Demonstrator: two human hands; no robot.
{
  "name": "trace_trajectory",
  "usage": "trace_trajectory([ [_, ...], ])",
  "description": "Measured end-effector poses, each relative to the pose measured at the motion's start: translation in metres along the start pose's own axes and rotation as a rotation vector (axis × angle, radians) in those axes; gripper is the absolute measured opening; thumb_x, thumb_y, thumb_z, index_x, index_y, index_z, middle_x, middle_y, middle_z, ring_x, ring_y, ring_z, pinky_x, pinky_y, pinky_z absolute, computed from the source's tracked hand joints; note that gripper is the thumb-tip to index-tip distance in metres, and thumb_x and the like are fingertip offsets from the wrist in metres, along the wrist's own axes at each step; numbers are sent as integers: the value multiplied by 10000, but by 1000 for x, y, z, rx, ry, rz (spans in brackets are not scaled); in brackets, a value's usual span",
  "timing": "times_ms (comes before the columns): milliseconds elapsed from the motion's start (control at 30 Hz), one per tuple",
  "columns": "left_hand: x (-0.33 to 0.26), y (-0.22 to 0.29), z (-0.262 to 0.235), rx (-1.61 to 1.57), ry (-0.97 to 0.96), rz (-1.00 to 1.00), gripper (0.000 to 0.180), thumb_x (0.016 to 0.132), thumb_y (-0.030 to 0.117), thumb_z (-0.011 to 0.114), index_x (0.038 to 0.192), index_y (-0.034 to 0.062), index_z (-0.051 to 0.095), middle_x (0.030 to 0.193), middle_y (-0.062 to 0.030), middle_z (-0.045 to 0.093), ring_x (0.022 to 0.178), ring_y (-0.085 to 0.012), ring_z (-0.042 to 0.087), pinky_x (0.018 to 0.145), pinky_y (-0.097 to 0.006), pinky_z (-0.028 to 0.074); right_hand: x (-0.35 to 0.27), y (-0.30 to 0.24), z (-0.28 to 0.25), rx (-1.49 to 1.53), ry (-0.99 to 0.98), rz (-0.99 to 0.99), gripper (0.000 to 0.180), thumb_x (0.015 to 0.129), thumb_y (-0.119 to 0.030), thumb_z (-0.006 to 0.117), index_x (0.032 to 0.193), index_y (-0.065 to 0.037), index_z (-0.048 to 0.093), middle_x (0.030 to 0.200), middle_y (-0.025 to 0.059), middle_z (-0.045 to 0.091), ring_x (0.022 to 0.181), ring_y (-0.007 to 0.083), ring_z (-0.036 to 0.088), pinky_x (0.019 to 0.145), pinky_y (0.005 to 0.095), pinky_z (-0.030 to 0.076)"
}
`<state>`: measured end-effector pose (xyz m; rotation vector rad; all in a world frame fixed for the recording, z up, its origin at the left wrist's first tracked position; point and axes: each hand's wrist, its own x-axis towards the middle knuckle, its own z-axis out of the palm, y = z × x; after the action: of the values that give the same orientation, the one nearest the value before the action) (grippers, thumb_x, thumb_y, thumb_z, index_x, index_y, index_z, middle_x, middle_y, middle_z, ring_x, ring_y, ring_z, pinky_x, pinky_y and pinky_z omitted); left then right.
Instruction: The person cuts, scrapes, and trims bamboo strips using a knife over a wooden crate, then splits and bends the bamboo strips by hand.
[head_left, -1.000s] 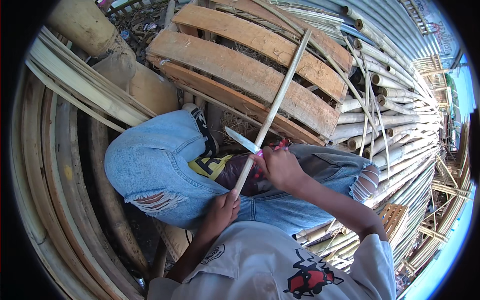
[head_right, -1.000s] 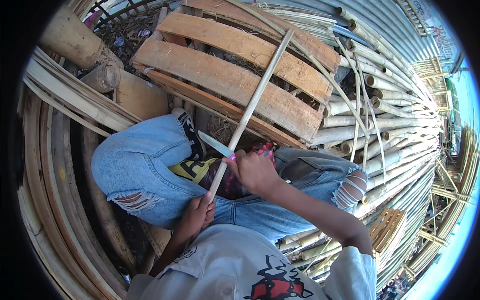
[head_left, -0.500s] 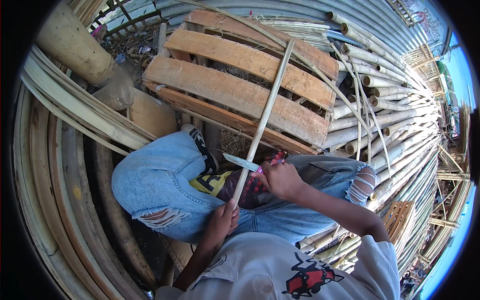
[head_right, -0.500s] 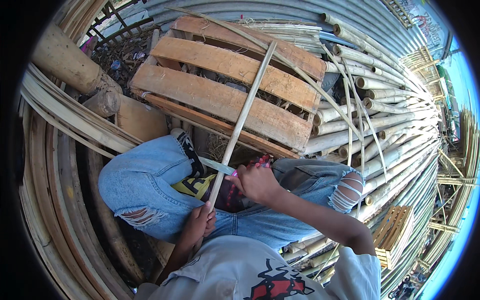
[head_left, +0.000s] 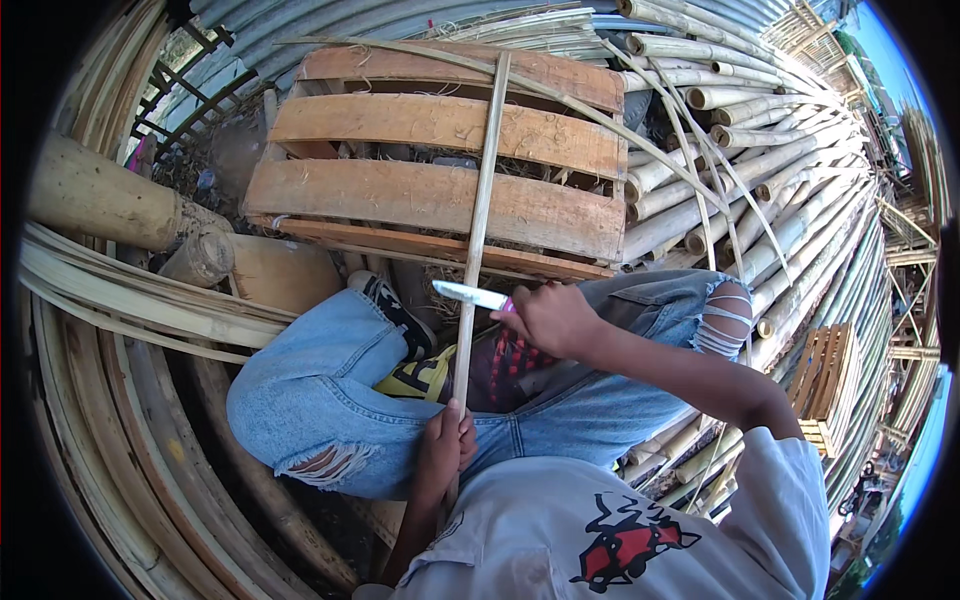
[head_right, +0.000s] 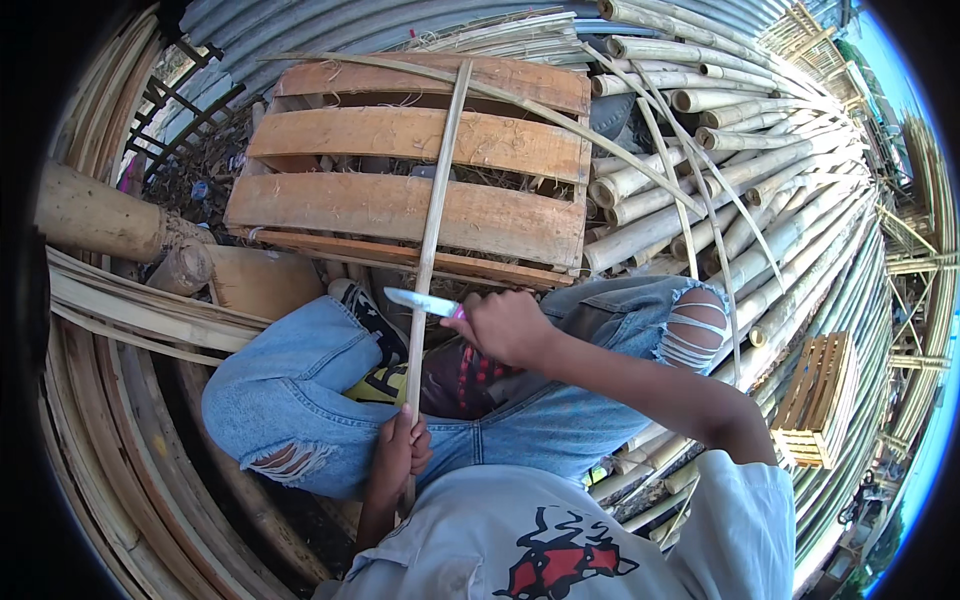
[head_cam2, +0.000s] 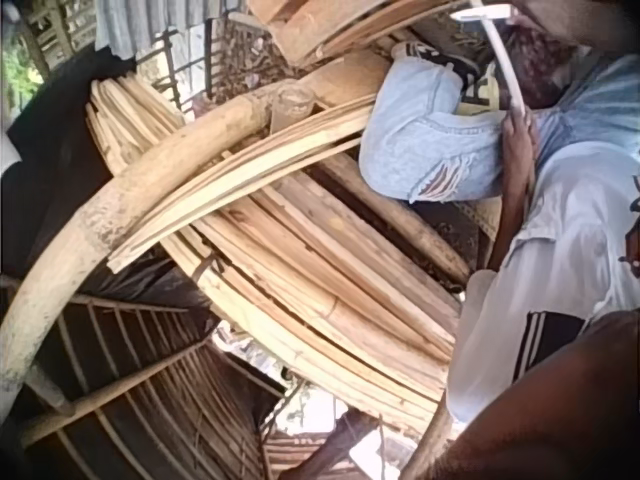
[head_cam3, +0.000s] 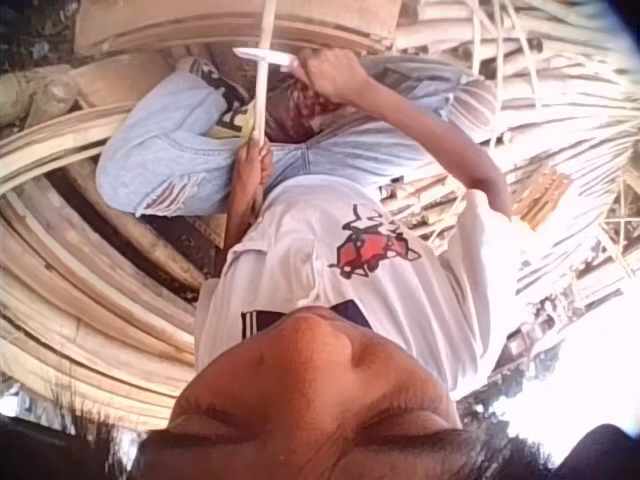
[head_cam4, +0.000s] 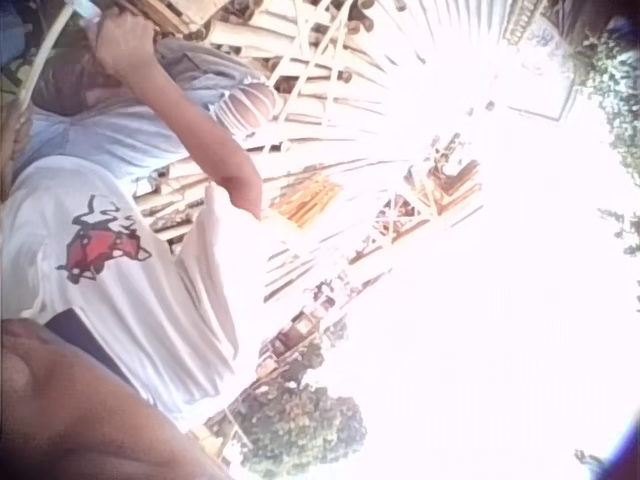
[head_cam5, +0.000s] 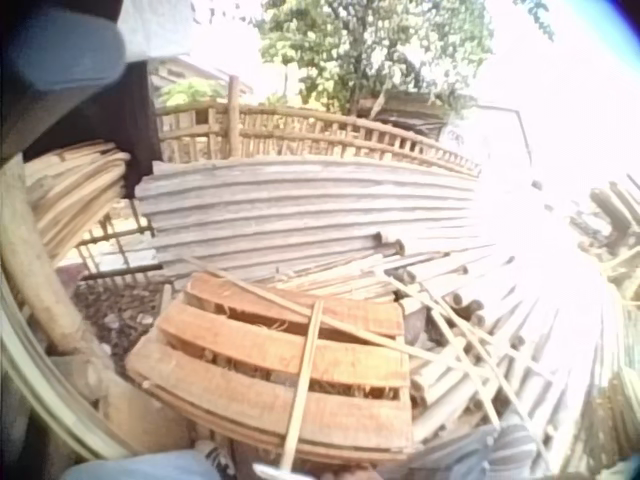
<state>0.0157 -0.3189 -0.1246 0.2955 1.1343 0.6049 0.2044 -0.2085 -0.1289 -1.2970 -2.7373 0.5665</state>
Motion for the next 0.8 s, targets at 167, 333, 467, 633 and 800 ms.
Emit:
trace_trajectory([
  [167, 5, 2, -2, -26, 0, -25, 395, 983, 396, 307, 702, 119, 340, 500, 42, 244, 360, -48, 214, 324, -224, 148, -1, -19, -9, 25, -55, -13, 529, 913, -476, 429, 719, -4, 569, 596, 189, 575, 543, 350, 599, 491, 429, 486],
  [333, -1, 0, -1, 9, 28, 0, 412, 982, 438, 299, 714, 128, 342, 491, 57, 209, 359, -38, 169, 328, -223, 110, 24, 12, -13, 86, 8, 257, 523, 920, -464, 426, 746, 6, 577, 564, 190, 566, 543, 353, 592, 464, 423, 466],
  [467, -1, 3, -3, 1, 16, -20, 413, 982, 440, 295, 715, 128, 341, 490, 56, 208, 358, -39, 168, 327, -223, 109, 15, 2, -9, 39, -103, 149, 511, 922, -459, 429, 736, -5, 569, 542, 173, 564, 495, 358, 582, 458, 429, 470],
  [633, 2, 5, 1, 59, 23, 23, 399, 981, 413, 313, 716, 118, 349, 490, 52, 227, 346, -46, 220, 321, -224, 148, 8, -4, -10, -28, -76, 137, 528, 925, -475, 404, 734, -15, 580, 530, 169, 562, 505, 359, 591, 431, 428, 470],
  [800, 1, 11, -3, 77, 36, 50, 395, 982, 411, 310, 720, 118, 354, 497, 49, 248, 350, -45, 229, 318, -222, 158, 25, 7, -19, 77, 93, 302, 525, 925, -457, 419, 729, -1, 590, 545, 179, 563, 521, 373, 584, 485, 463, 477],
])
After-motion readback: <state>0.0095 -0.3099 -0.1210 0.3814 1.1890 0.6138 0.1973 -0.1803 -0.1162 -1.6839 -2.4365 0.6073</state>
